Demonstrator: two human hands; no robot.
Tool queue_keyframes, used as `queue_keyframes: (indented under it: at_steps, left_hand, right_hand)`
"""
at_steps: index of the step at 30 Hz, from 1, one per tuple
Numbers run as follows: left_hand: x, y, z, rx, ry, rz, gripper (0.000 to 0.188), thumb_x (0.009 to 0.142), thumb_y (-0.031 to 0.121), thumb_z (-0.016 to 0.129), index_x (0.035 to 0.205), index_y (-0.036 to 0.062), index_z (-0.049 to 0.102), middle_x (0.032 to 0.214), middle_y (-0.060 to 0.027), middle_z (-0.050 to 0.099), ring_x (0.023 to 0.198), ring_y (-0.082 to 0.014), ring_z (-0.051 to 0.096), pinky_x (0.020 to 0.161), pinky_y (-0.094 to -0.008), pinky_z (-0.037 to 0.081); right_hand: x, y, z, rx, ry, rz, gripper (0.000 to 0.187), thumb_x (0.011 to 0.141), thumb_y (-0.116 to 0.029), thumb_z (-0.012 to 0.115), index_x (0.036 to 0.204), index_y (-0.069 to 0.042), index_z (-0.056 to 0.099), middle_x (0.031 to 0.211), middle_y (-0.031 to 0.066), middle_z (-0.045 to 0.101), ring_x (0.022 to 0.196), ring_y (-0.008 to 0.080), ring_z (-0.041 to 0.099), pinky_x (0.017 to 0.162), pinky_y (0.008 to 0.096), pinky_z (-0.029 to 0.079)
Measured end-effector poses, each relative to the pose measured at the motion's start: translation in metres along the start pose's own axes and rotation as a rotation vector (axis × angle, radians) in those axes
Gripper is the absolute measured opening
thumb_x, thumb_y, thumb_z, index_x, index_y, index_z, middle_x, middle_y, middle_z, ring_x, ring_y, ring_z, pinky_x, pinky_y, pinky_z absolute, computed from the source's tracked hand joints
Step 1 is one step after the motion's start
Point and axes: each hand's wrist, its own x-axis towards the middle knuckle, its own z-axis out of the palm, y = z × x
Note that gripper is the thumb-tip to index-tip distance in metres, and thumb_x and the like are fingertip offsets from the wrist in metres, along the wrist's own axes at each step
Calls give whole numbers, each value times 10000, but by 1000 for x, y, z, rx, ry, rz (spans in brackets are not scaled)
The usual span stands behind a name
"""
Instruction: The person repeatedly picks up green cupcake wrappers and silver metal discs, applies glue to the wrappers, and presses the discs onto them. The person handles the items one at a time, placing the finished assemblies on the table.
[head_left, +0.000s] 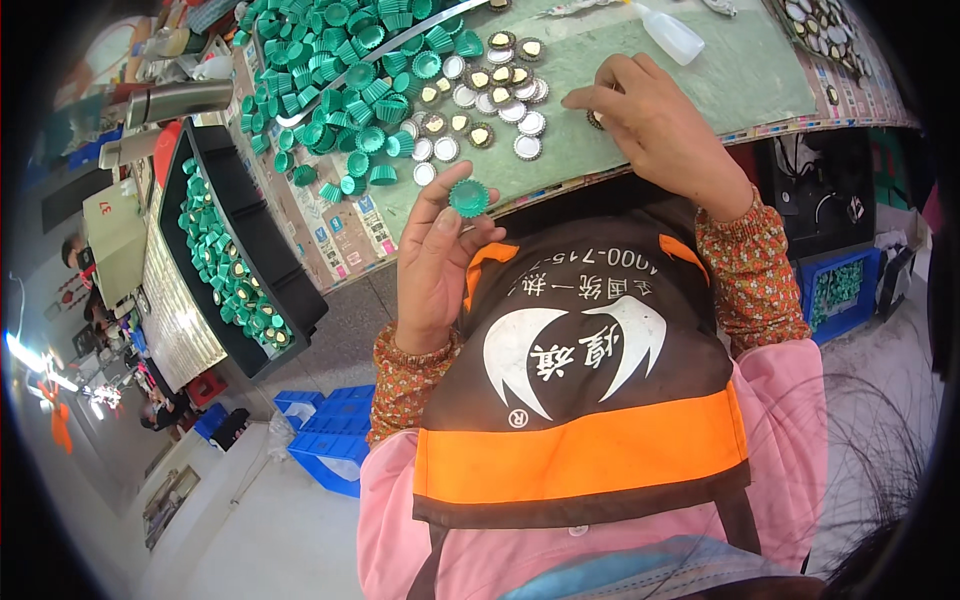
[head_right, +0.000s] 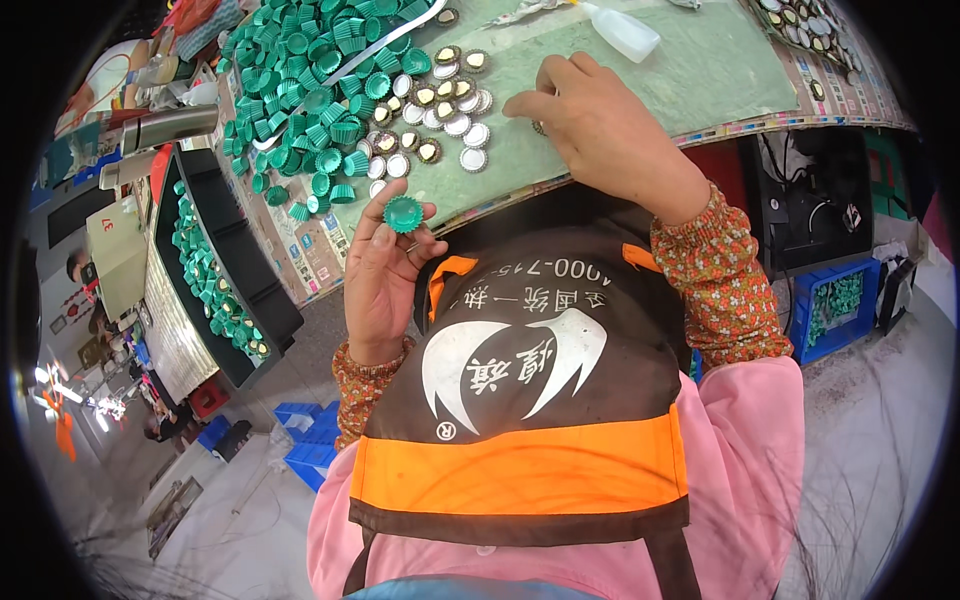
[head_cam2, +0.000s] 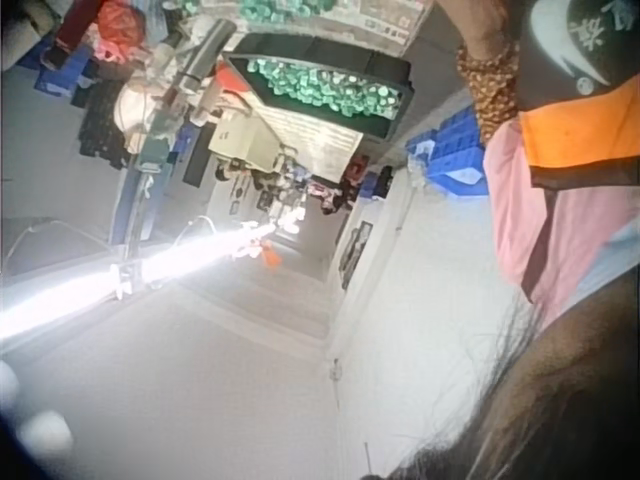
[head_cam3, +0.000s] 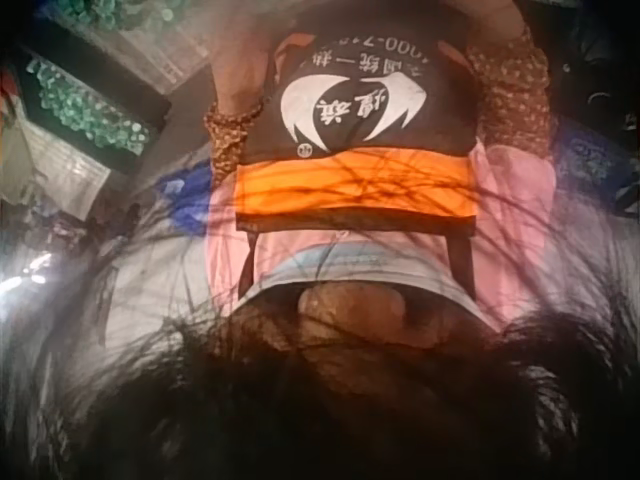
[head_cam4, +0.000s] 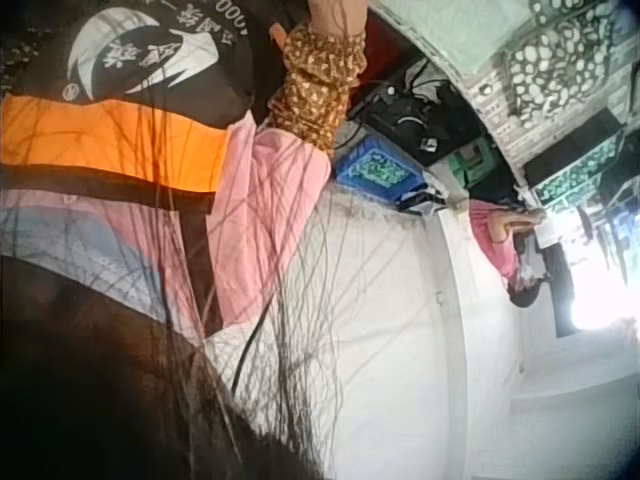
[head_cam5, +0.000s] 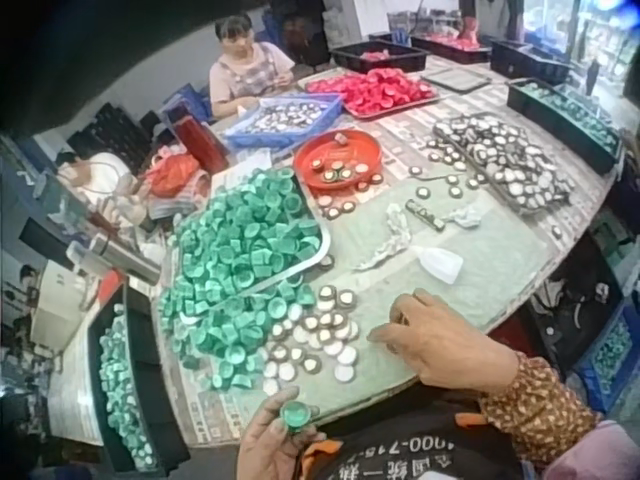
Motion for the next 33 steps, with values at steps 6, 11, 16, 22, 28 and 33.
queue_keyframes:
  at_steps: [6, 11, 16, 22, 28, 33]
  left_hand:
    - [0, 0, 1, -64, -14, -62, 557, 1032, 200, 527, 1509, -20, 340, 1275, -214, 597, 998, -180, 642, 908, -366, 591]
    - [3, -2, 2, -100, -7, -92, 570, 1021, 196, 539, 1516, 4, 332, 1277, -210, 594, 989, -182, 642, 900, -367, 595]
    - [4, -2, 2, -171, -43, -140, 573, 1020, 197, 543, 1521, 19, 330, 1294, -212, 589, 979, -194, 639, 898, -373, 592]
    - [4, -8, -7, -303, -99, -207, 593, 1034, 241, 542, 1532, 5, 324, 1276, -183, 615, 986, -206, 628, 891, -387, 580]
    - [5, -13, -2, -284, -57, -208, 534, 1035, 252, 549, 1468, -28, 409, 1192, -159, 642, 923, -162, 642, 843, -348, 605]
    - [3, -15, 3, -187, -58, -178, 528, 1042, 257, 541, 1468, -29, 414, 1140, -87, 630, 933, -140, 639, 855, -331, 600]
  right_hand:
    - [-14, -1, 3, -21, 94, 192, 262, 822, -60, 659, 1073, -65, 583, 980, 117, 553, 960, 331, 549, 821, 435, 448]
    - [-22, -9, 11, -115, 127, 202, 294, 815, -109, 701, 1068, -56, 563, 979, 114, 553, 948, 333, 549, 801, 442, 440]
    - [-20, -10, 18, -132, 124, 192, 285, 819, -116, 709, 1058, -55, 566, 974, 111, 548, 932, 325, 545, 780, 442, 430]
    - [-17, -20, 16, 163, 135, 137, 286, 817, -91, 704, 1069, -40, 579, 974, 122, 559, 923, 323, 550, 799, 439, 444]
    - [-6, -71, 10, 372, 117, -63, 295, 806, -74, 695, 1076, -24, 586, 966, 140, 562, 918, 334, 552, 819, 435, 459]
    - [-5, -86, 19, 256, 110, -119, 307, 789, -98, 687, 1060, -12, 573, 928, 132, 541, 891, 327, 543, 784, 415, 454]
